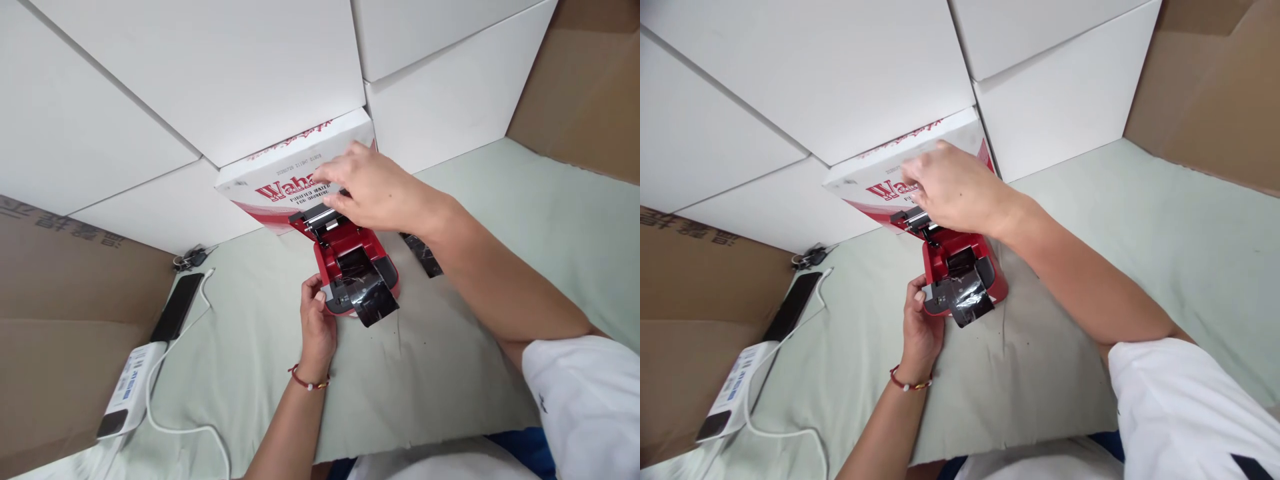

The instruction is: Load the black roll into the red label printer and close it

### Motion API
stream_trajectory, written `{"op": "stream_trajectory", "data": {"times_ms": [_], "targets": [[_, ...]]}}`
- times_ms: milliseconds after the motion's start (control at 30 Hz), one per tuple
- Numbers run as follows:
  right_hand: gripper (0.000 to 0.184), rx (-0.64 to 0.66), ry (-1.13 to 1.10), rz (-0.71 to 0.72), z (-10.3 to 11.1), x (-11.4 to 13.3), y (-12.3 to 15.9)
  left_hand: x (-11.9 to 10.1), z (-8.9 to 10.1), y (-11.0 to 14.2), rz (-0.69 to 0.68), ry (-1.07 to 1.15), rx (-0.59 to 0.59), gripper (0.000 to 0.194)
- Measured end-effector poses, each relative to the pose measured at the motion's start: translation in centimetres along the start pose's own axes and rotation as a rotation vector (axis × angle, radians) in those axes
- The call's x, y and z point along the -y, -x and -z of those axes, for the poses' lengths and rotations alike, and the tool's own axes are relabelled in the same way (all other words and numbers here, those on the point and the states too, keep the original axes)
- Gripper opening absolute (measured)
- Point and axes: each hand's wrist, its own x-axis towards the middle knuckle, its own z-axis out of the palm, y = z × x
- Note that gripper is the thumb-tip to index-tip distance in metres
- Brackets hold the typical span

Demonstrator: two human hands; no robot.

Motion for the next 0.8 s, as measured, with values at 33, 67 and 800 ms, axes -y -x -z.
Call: {"op": "stream_trajectory", "data": {"times_ms": [33,67,800], "targets": [[0.042,0.007,0.030,-0.007,-0.3,-0.4,-0.1,0.0,0.0,0.0,0.018,0.003,-0.013,0.060],[0.042,0.038,0.052,-0.008,-0.6,-0.7,-0.2,0.0,0.0,0.0,0.033,0.004,-0.025,0.062],[0.022,0.630,0.300,0.229,-0.2,3.4,1.9,-1.2,0.8,1.3,-0.325,-0.208,-0.010,0.045]]}}
